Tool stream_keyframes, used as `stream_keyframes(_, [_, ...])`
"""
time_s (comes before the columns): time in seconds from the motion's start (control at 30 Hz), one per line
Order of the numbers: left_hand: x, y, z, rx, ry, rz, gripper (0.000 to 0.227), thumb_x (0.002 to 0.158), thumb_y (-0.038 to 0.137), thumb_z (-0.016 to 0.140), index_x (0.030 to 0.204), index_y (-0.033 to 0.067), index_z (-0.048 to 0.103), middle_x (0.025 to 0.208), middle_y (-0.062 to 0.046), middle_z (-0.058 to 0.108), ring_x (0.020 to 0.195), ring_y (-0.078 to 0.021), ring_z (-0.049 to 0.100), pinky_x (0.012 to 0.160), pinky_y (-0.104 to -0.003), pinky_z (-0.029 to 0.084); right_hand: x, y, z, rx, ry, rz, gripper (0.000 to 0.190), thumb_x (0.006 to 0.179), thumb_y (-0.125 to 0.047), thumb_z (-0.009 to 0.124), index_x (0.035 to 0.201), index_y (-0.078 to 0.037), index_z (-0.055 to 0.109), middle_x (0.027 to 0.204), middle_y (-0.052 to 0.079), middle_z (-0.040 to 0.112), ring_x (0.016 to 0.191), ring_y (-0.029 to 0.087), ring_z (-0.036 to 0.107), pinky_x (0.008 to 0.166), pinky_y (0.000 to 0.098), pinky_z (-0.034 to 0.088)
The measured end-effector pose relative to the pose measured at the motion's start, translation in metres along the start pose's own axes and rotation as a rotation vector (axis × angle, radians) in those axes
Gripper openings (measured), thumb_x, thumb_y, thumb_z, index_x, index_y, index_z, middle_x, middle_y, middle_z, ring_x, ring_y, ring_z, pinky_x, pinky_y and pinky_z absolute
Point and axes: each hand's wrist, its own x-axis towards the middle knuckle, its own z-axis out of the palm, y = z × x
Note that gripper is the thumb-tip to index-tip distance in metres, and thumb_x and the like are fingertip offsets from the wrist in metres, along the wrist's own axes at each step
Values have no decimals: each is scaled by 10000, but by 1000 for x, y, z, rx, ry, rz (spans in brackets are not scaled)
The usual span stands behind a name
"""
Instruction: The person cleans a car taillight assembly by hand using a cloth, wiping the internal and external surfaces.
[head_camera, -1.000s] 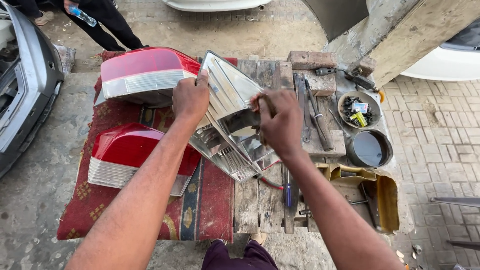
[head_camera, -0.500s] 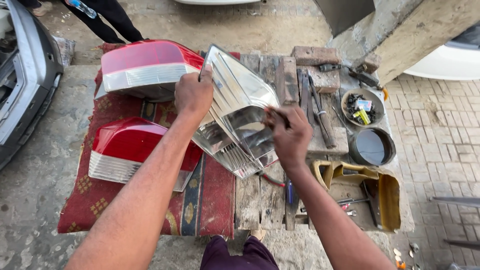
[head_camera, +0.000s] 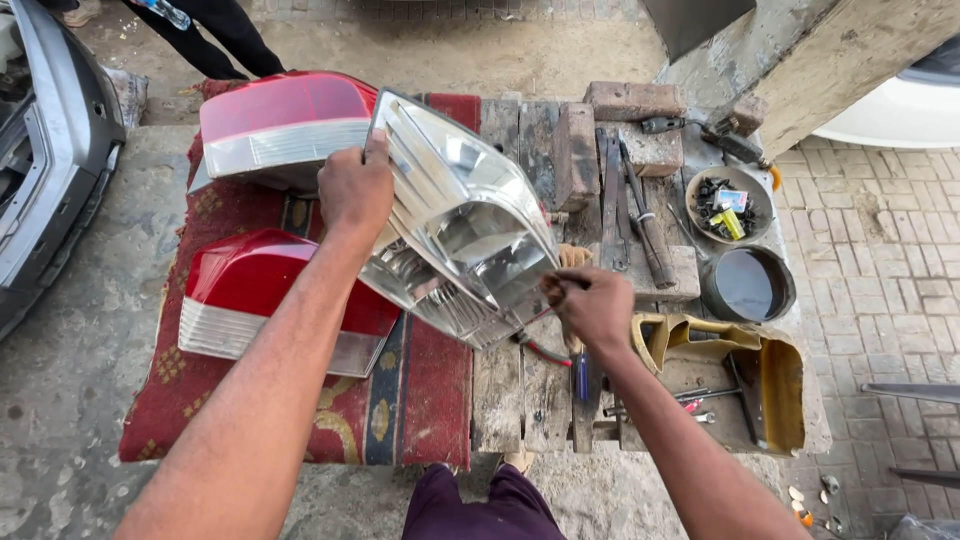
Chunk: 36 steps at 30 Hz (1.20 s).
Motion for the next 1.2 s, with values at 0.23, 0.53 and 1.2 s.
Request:
stream_keyframes(0.23, [28,-53,6,-35,-13,-28,564,1054,452,506,711,42,687,791,-217,667,881,-431,685,793,-488,479,43,-39,-89,747,-31,310,235,814,-63,802,1041,-94,751,951,86,765,836,187,742,755,297,609])
stream_keyframes(0.53, [27,-12,-24,-214,18,-3,554,1094,359,538,577,174,467,592,4,402,527,-144,444,611,-293,416,44,-30,-94,752,-159,345,137,763,-77,676,897,-57,691,680,8,627,526,63,550,485,163,418])
stream_keyframes(1.2, [33,-3,5,43,103,-46,575,1065,544,480,632,177,576,621,19,572,576,-149,517,519,-375,385,2,93,41,-606,-458,88,516,942,-206,703,1418,-123,522,1241,147,694,990,348,749,764,452,703])
